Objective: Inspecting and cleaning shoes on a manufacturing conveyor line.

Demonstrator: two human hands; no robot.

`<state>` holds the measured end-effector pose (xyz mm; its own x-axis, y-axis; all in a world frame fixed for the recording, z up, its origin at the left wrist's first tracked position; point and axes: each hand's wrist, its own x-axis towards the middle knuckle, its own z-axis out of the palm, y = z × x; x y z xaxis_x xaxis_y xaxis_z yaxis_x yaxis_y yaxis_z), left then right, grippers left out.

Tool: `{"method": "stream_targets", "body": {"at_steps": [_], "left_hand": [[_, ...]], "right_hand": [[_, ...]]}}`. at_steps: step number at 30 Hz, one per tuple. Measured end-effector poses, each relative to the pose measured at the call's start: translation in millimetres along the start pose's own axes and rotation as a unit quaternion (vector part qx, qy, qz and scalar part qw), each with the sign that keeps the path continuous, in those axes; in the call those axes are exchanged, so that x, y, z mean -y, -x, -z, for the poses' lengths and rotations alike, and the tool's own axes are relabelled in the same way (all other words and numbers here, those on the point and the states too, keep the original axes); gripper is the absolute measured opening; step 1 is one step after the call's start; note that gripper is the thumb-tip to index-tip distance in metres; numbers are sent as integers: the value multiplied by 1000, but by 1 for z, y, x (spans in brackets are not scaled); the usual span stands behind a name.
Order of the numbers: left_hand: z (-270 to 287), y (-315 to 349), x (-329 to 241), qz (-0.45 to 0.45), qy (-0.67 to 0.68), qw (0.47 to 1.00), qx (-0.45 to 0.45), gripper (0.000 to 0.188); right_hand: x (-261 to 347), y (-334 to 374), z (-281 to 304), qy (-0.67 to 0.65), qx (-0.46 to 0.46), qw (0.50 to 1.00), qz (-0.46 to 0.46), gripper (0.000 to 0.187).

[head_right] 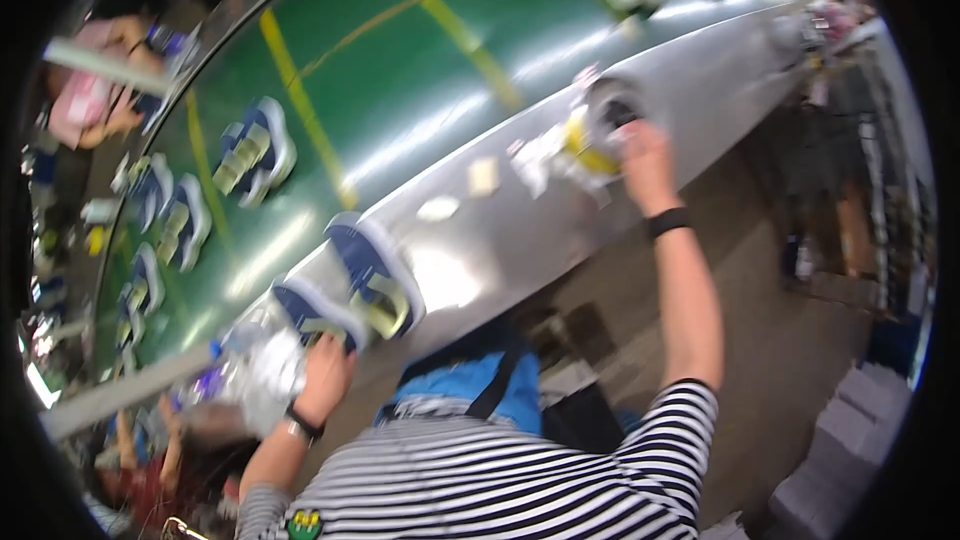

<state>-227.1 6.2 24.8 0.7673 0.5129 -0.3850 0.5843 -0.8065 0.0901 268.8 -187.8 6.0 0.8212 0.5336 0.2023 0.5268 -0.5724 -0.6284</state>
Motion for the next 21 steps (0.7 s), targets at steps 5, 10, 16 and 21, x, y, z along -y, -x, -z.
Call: {"method": "stream_targets", "body": {"at_steps": [5, 10, 16, 21], "left_hand": [[-5, -20, 8, -55, 166, 985, -2, 29], [-3, -14, 25, -53, 248, 966, 58, 27], [-2, -17, 26, -52, 230, 964, 123, 25], [-2, -13, 29, -98, 224, 963, 116, 25]], "right_hand": [[51, 80, 19, -235, -143, 961, -21, 19], [126, 244, -41, -393, 70, 894, -204, 25], [217, 336, -156, -497, 140, 833, -202, 16], [245, 318, -207, -456, 91, 869, -169, 8]]}}
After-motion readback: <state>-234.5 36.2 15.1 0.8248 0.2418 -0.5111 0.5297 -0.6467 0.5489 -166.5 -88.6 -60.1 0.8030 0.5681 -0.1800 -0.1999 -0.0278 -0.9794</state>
